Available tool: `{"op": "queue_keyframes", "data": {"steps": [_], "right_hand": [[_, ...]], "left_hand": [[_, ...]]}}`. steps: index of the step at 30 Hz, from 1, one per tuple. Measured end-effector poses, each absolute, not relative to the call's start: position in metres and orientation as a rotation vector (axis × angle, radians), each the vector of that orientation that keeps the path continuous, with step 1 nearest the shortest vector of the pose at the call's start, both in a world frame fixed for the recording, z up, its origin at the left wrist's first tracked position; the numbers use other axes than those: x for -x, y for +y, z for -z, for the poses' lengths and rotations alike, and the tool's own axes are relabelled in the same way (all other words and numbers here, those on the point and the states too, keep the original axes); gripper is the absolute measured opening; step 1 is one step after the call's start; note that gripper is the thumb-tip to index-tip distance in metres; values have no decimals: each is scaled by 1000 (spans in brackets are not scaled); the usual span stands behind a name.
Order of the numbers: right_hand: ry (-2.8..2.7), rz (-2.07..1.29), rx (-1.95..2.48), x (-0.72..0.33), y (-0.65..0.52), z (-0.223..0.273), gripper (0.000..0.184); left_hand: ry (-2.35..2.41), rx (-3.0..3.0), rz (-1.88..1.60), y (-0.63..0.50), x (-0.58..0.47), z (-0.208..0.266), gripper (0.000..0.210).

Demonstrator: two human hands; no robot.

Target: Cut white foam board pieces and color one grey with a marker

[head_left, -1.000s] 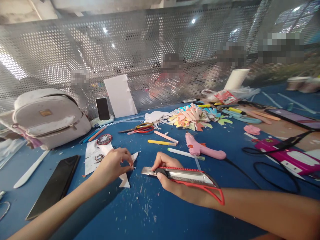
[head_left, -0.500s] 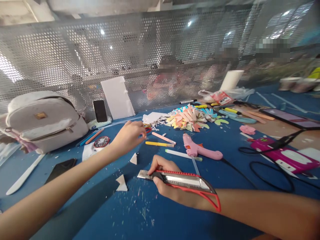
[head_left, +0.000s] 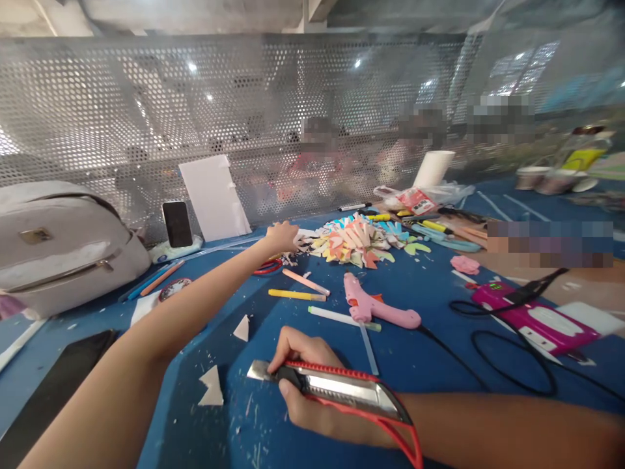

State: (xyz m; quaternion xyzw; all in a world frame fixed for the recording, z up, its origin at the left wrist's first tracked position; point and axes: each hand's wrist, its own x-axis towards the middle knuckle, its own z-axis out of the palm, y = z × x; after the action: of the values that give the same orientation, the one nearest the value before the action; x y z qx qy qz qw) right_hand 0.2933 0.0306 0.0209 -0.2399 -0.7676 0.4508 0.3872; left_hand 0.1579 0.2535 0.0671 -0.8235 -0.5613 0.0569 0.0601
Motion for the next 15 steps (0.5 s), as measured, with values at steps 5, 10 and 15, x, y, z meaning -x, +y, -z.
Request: {"op": "queue_keyframes", "data": {"steps": [5, 10, 15], "right_hand": [[-1923, -1169, 597, -290, 31, -18, 10], [-1905, -1153, 580, -288, 31, -14, 8], [-1906, -1168, 596, -289, 31, -15, 9]], "left_hand": [[-1792, 2573, -376, 276, -144, -66, 34], [-1860, 2643, -465, 302, -128, -92, 34], [-1812, 2632, -305, 324, -120, -111, 34]]}}
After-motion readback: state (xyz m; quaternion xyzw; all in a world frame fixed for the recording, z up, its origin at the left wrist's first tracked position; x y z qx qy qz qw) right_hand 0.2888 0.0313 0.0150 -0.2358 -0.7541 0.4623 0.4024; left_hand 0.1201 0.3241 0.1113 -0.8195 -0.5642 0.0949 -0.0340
